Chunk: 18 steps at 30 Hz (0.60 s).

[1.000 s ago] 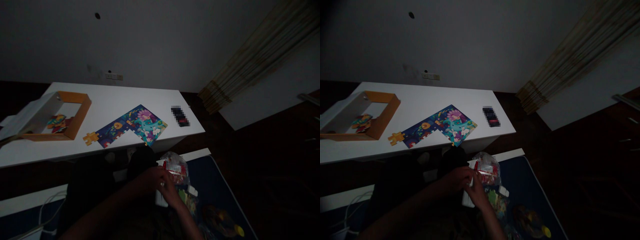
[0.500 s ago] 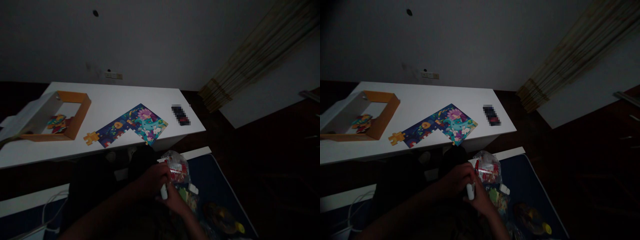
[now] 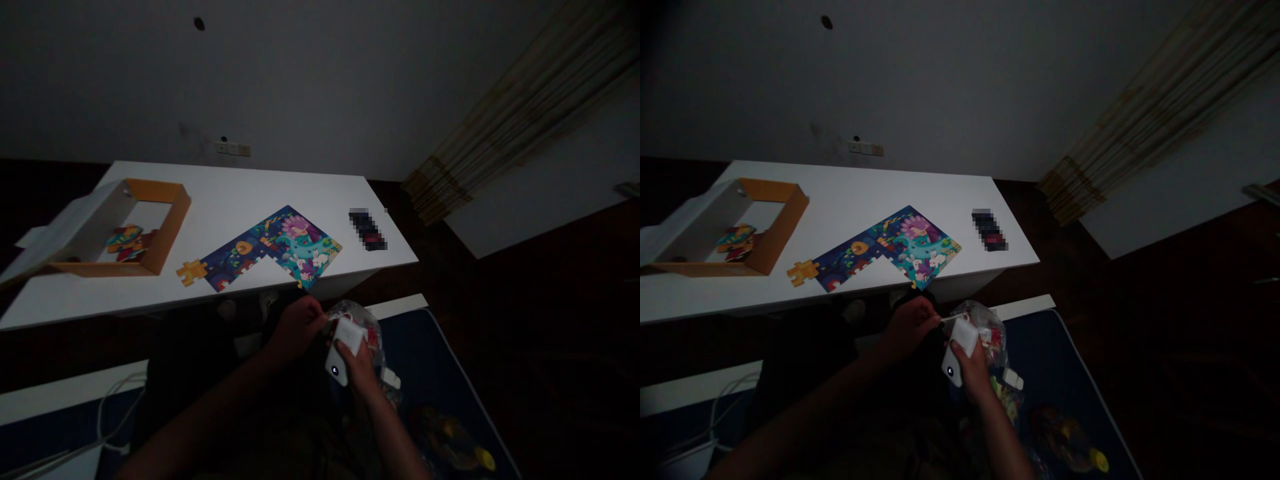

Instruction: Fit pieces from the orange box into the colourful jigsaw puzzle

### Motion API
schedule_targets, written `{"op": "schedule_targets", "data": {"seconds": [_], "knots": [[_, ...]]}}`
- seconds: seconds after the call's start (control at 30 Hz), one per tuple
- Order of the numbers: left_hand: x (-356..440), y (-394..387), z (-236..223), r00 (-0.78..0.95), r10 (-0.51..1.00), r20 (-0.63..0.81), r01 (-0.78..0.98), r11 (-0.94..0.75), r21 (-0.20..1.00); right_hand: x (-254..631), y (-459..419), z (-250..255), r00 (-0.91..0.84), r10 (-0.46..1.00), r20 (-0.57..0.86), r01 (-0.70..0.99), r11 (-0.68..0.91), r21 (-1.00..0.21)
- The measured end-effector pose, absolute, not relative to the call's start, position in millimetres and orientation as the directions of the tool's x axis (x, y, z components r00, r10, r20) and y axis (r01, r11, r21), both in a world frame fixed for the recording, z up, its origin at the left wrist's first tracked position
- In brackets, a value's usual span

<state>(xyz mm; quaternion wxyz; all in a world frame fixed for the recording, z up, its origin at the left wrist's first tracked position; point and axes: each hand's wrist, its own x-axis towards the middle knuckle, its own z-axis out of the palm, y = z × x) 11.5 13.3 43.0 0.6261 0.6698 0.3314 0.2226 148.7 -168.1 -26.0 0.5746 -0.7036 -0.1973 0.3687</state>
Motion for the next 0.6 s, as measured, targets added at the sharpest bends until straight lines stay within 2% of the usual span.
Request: {"op": "schedule_targets", "data": {"seconds": [0.1,0.17,0.23,0.37,0.47,0.6], "knots": [[10,4,34,0.707,0.685,-0.176,0.179,0.068,0.981,148,-159,-15,0.604,0.705,-0.371,-0.283,-0.246,-0.927],[8,-1,31,0.747,0.647,-0.154,0.187,0.018,0.982,147,-156,-10,0.615,0.699,-0.365,-0.286,-0.233,-0.929],[5,-5,29,0.801,0.592,-0.087,0.19,-0.114,0.975,146,-154,-8,0.653,0.688,-0.318,-0.215,-0.233,-0.948],[3,-10,24,0.905,0.426,0.006,0.161,-0.354,0.922,145,-153,-12,0.683,0.708,-0.179,0.039,-0.28,-0.959],[6,-12,17,0.938,0.348,-0.011,0.17,-0.431,0.886,142,-154,-19,0.627,0.769,-0.124,0.161,-0.284,-0.945],[12,-12,7,0.946,0.319,-0.057,0.214,-0.482,0.85,135,-156,-25,0.548,0.832,-0.084,0.211,-0.235,-0.949]]}}
